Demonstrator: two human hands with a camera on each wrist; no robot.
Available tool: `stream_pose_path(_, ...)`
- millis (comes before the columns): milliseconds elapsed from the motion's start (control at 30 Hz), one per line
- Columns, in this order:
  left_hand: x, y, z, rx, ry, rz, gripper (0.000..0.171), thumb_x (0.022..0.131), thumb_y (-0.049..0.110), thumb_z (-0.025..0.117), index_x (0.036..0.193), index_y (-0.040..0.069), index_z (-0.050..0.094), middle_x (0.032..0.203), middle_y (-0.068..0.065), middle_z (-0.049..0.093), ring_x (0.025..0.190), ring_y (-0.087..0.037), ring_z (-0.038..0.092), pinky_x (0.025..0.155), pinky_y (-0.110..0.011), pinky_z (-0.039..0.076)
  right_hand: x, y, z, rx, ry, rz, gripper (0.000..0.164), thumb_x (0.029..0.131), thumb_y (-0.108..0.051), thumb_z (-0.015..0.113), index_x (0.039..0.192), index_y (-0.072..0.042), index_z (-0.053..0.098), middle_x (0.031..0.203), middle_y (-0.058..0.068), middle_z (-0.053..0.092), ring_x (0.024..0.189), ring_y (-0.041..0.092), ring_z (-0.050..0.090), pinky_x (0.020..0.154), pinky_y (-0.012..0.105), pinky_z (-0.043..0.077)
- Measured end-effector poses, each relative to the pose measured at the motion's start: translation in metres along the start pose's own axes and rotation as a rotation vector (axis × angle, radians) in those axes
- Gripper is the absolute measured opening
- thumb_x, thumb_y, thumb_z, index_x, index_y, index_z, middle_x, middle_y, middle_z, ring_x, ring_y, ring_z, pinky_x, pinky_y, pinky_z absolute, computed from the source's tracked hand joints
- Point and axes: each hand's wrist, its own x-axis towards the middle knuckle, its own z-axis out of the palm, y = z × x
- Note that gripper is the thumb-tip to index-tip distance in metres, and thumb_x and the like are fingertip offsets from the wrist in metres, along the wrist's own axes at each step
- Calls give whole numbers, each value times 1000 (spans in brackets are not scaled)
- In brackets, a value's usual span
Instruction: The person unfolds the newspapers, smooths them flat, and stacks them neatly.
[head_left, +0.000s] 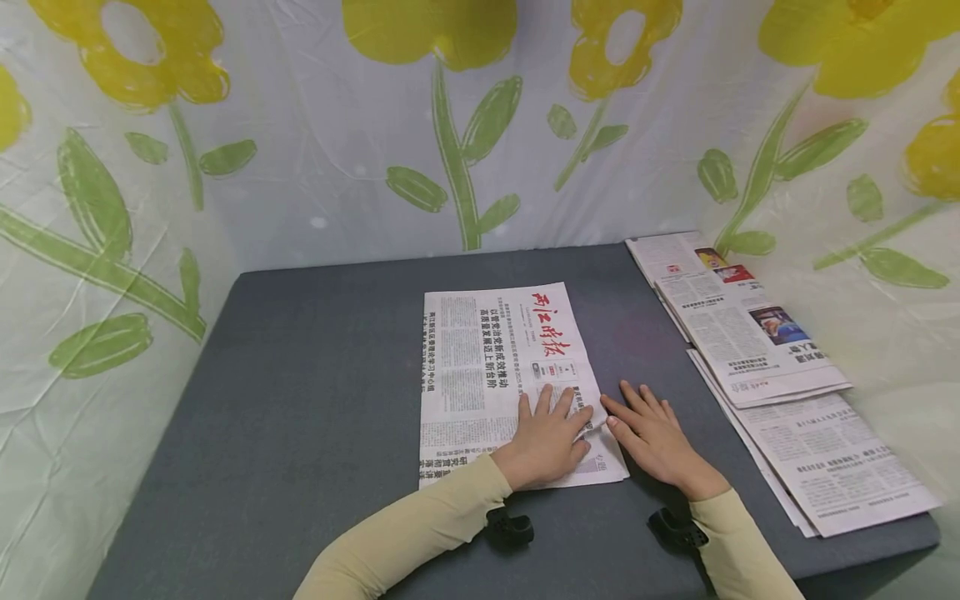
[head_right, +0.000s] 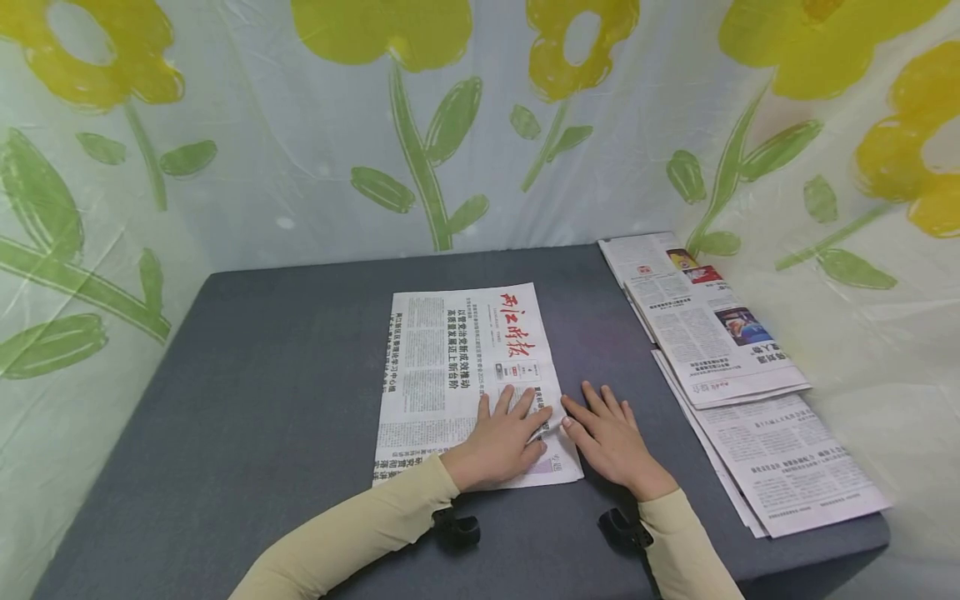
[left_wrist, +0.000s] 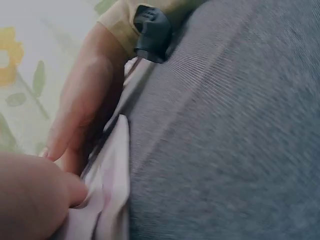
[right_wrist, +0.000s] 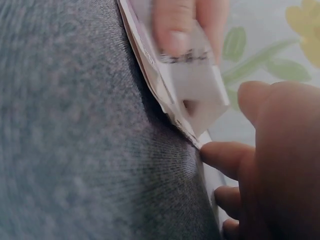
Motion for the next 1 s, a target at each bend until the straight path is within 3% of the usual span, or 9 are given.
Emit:
stream_pose_path(133, -2, -4, -11, -153, 82, 7, 44, 108, 33, 46, 151, 25, 53, 156, -7, 51, 147, -35, 44, 112, -67, 35, 0, 0, 2, 16, 4, 7, 49, 107, -32, 45, 146, -2, 55, 160, 31, 35, 150, 60, 20, 114, 80, 11)
stream_pose_path(300, -15, -17, -36, -428, 221, 31, 44, 108, 23, 45, 152, 20, 52, 149, -6, 59, 134, -20, 60, 111, -45, 48, -1, -2, 3, 47, 4, 22, 48, 108, -28, 43, 146, 0, 53, 160, 31, 34, 150, 60, 19, 114, 79, 10)
stream_pose_path(400, -28, -29, -53, -618, 310, 22, 45, 108, 21, 45, 153, 21, 50, 111, -9, 75, 84, -9, 71, 76, -30, 59, -2, -2, 3, 75, 0, 28, 49, 108, -27, 41, 148, 0, 51, 160, 31, 33, 150, 60, 18, 114, 79, 8)
stream_pose_path(433, -33, -34, -59, -676, 346, 13, 45, 108, 20, 45, 153, 21, 50, 98, -10, 73, 70, -9, 65, 65, -27, 56, -1, -2, 3, 82, -1, 28, 49, 108, -27, 42, 149, 0, 50, 160, 32, 33, 150, 60, 17, 114, 78, 8)
stream_pose_path(500, -45, -44, -70, -767, 432, -7, 45, 108, 18, 46, 152, 19, 51, 96, -12, 71, 56, -8, 49, 54, -23, 46, -1, -2, 3, 88, -3, 24, 50, 108, -28, 43, 150, -1, 49, 160, 32, 32, 151, 60, 16, 114, 78, 7)
stream_pose_path(567, -58, -55, -80, -832, 523, -32, 44, 108, 14, 46, 152, 15, 51, 114, -19, 73, 70, -12, 59, 62, -24, 50, -1, -2, 4, 75, -8, 18, 53, 106, -29, 47, 151, -1, 48, 161, 32, 32, 150, 60, 16, 115, 78, 7)
stream_pose_path(667, -78, -71, -89, -964, 637, -97, 45, 107, 9, 46, 151, 8, 50, 145, -20, 59, 92, -15, 64, 78, -25, 53, -1, -2, 4, 40, -16, 9, 58, 103, -34, 54, 152, -2, 47, 161, 32, 32, 150, 60, 17, 115, 79, 9)
stream_pose_path(867, -114, -103, -98, -1394, 716, -196, 43, 110, 10, 38, 151, -4, 43, 123, -4, 64, 102, -4, 63, 86, -19, 53, -2, -1, 3, 34, -9, 14, 54, 105, -34, 50, 147, 0, 53, 161, 32, 33, 151, 59, 18, 115, 77, 10)
stream_pose_path(1000, -136, -123, -99, -1578, 765, -235, 45, 112, 17, 33, 153, -3, 33, 125, 7, 55, 115, -4, 55, 97, -18, 47, -2, -1, 3, 44, -4, 17, 50, 106, -31, 48, 142, 2, 57, 161, 31, 33, 151, 58, 19, 116, 76, 10)
